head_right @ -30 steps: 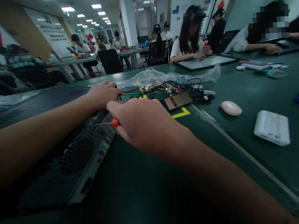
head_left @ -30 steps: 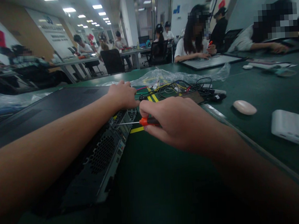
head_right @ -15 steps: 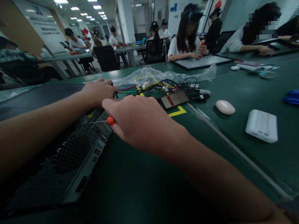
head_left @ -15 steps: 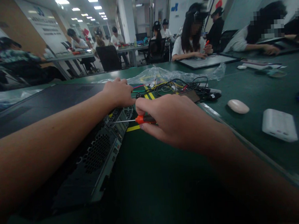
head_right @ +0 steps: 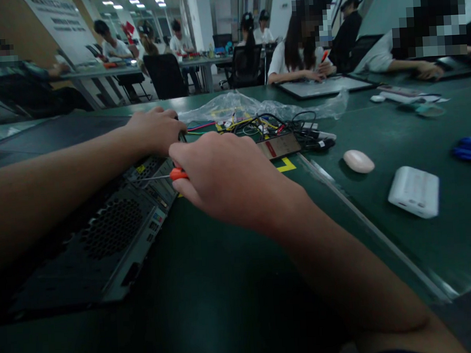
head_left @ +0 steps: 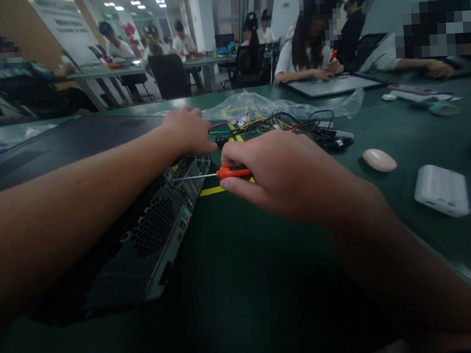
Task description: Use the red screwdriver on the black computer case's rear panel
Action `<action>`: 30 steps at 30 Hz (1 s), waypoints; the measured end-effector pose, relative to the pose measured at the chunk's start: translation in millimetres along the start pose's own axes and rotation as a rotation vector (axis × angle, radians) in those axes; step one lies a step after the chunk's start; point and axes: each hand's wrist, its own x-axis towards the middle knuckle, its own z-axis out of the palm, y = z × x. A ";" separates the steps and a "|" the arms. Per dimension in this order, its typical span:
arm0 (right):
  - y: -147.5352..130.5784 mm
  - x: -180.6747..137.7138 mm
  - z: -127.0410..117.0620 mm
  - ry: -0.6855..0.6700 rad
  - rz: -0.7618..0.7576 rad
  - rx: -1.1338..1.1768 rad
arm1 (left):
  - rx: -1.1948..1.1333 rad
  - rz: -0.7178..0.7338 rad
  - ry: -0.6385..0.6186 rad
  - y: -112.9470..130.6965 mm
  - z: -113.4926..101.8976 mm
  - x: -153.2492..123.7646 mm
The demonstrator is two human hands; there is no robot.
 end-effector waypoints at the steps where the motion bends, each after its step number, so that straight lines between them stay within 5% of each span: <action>1: -0.3 0.2 -0.1 -0.006 0.001 0.005 | -0.008 0.003 0.003 -0.8 1.0 1.1; 30: -6.7 0.5 4.7 -0.037 -0.025 -0.026 | 0.017 0.029 0.005 -2.3 0.3 -2.8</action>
